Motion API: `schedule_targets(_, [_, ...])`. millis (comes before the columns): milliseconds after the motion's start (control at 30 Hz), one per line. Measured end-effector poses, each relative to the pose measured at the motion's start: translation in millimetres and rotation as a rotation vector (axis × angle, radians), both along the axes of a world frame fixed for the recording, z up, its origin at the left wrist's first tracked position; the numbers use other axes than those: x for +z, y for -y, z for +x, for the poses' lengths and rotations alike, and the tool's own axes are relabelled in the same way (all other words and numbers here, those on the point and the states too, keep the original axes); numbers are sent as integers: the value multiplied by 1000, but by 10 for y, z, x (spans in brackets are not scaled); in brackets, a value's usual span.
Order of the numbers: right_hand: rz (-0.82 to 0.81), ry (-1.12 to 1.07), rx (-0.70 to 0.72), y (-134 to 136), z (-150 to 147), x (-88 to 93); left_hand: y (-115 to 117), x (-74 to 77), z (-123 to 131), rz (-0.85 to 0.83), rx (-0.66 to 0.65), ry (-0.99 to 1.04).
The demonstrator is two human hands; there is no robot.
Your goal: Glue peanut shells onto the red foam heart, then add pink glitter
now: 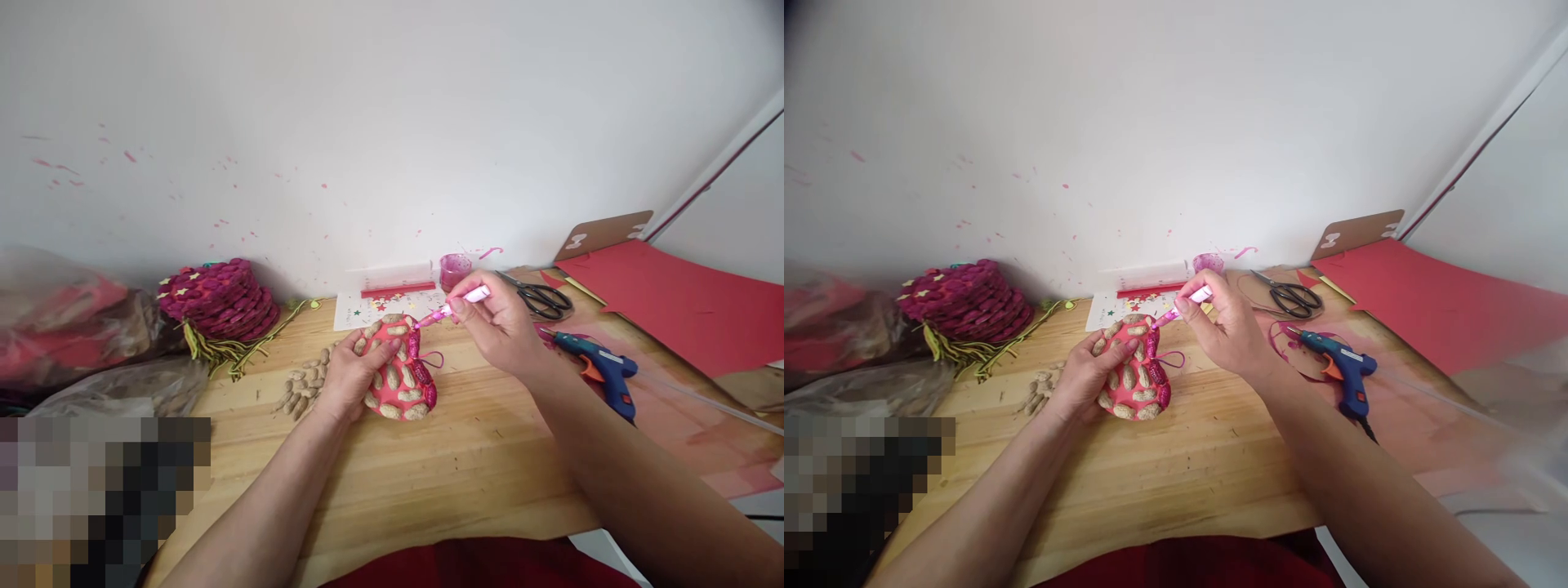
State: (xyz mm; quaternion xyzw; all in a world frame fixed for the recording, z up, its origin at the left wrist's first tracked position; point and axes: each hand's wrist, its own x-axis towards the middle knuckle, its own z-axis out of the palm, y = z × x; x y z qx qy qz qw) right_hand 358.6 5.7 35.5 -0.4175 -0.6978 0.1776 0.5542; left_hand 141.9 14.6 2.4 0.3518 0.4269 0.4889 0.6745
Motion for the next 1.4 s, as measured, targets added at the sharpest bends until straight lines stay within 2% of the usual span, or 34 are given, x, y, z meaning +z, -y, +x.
schedule_targets(367, [-159,-134,102,-26,-22,62,-9,14,-1,-18,9,7])
schedule_targets(600, [-176,-213,-19,-31,-17,39,2,15,2,-15,2,4])
schedule_targets(800, [-213,-144,-54,-21,-4,71,2,15,5,-7,7,14])
schedule_targets(933, [-240,-140,-14,-31,19,90,-4,-3,-3,-2,6,-8])
schedule_targets(1100, [-208,-80,9,-35,28,58,8,0,2,7,-4,-17])
schedule_targets(1300, [-143,-9,-57,-19,47,27,15,12,15,5,14,-26])
schedule_targets(1400, [-148,-37,2,-19,45,28,13,6,10,16,-2,-25])
